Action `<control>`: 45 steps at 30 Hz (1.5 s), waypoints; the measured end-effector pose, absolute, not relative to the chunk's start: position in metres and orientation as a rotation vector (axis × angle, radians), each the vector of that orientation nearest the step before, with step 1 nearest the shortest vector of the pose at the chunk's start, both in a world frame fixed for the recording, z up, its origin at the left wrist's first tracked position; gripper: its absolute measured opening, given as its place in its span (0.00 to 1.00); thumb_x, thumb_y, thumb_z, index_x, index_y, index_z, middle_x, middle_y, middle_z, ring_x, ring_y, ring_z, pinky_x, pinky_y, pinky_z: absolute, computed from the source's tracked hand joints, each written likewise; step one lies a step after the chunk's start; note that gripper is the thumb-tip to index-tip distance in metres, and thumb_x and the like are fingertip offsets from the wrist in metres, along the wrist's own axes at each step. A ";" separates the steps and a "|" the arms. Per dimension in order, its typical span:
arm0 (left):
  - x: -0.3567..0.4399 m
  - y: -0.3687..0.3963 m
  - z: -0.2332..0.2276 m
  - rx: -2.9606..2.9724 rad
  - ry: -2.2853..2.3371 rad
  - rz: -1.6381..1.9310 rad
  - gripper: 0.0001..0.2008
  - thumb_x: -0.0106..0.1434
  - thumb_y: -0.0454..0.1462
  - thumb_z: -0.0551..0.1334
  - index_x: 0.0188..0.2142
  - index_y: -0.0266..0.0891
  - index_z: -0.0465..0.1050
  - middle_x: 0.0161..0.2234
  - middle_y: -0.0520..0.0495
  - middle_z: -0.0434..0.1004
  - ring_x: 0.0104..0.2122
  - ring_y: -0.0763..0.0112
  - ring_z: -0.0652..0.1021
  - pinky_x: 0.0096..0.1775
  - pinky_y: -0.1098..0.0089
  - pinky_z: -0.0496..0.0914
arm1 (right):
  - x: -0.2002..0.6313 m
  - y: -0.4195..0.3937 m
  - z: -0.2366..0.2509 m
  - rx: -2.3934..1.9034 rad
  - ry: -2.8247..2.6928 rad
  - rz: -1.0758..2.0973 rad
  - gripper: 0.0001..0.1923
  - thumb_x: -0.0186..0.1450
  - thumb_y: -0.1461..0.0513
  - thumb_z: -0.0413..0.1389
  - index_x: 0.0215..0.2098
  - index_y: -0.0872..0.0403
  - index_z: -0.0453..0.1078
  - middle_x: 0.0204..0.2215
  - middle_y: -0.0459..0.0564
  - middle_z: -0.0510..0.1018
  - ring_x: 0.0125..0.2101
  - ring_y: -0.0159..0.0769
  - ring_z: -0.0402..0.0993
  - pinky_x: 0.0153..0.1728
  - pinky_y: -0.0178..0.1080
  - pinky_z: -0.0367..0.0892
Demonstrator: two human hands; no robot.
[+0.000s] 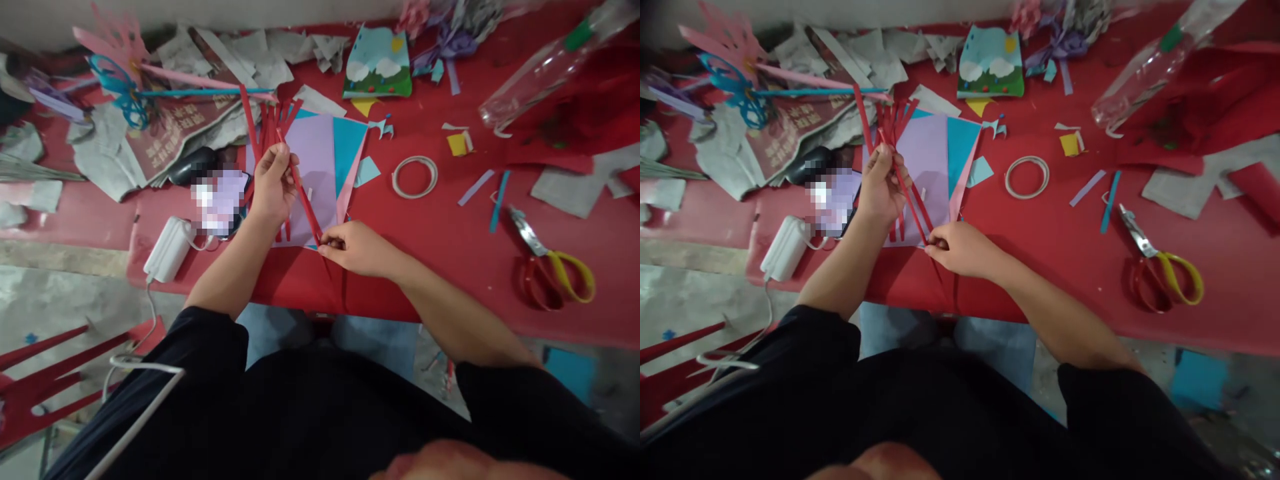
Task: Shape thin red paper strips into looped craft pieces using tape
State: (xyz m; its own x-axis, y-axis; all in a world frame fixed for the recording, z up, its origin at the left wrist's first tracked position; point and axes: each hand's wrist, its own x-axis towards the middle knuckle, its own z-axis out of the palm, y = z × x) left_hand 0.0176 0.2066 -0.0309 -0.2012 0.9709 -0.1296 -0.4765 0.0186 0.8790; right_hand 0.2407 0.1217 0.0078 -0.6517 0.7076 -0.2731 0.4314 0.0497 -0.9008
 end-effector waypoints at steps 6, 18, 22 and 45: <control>0.012 0.209 -0.026 0.687 0.973 1.580 0.14 0.69 0.49 0.79 0.40 0.45 0.82 0.40 0.52 0.86 0.25 0.84 0.75 0.28 0.77 0.69 | 0.241 0.128 -0.003 -1.018 -1.799 1.986 0.17 0.68 0.49 0.66 0.35 0.55 0.78 0.26 0.43 0.71 0.28 0.32 0.63 0.31 0.38 0.57; 0.029 0.184 -0.021 0.982 0.789 1.230 0.24 0.62 0.50 0.83 0.49 0.39 0.85 0.33 0.50 0.84 0.27 0.81 0.78 0.30 0.79 0.71 | 0.241 0.137 -0.008 -0.879 -1.272 2.091 0.15 0.69 0.51 0.66 0.38 0.56 0.80 0.22 0.40 0.65 0.24 0.27 0.54 0.29 0.37 0.49; 0.028 0.189 -0.026 0.962 0.821 1.278 0.21 0.63 0.47 0.82 0.49 0.39 0.83 0.32 0.52 0.82 0.27 0.81 0.77 0.30 0.79 0.71 | 0.240 0.136 -0.007 -0.888 -1.421 2.040 0.19 0.70 0.49 0.67 0.40 0.58 0.81 0.23 0.41 0.67 0.24 0.27 0.57 0.28 0.38 0.49; 0.046 0.178 -0.029 0.864 0.923 1.221 0.26 0.61 0.53 0.82 0.46 0.41 0.77 0.33 0.54 0.76 0.30 0.78 0.76 0.33 0.74 0.73 | 0.255 0.146 -0.016 -1.201 -1.630 1.857 0.27 0.69 0.40 0.70 0.33 0.56 0.82 0.26 0.46 0.74 0.27 0.32 0.63 0.31 0.39 0.58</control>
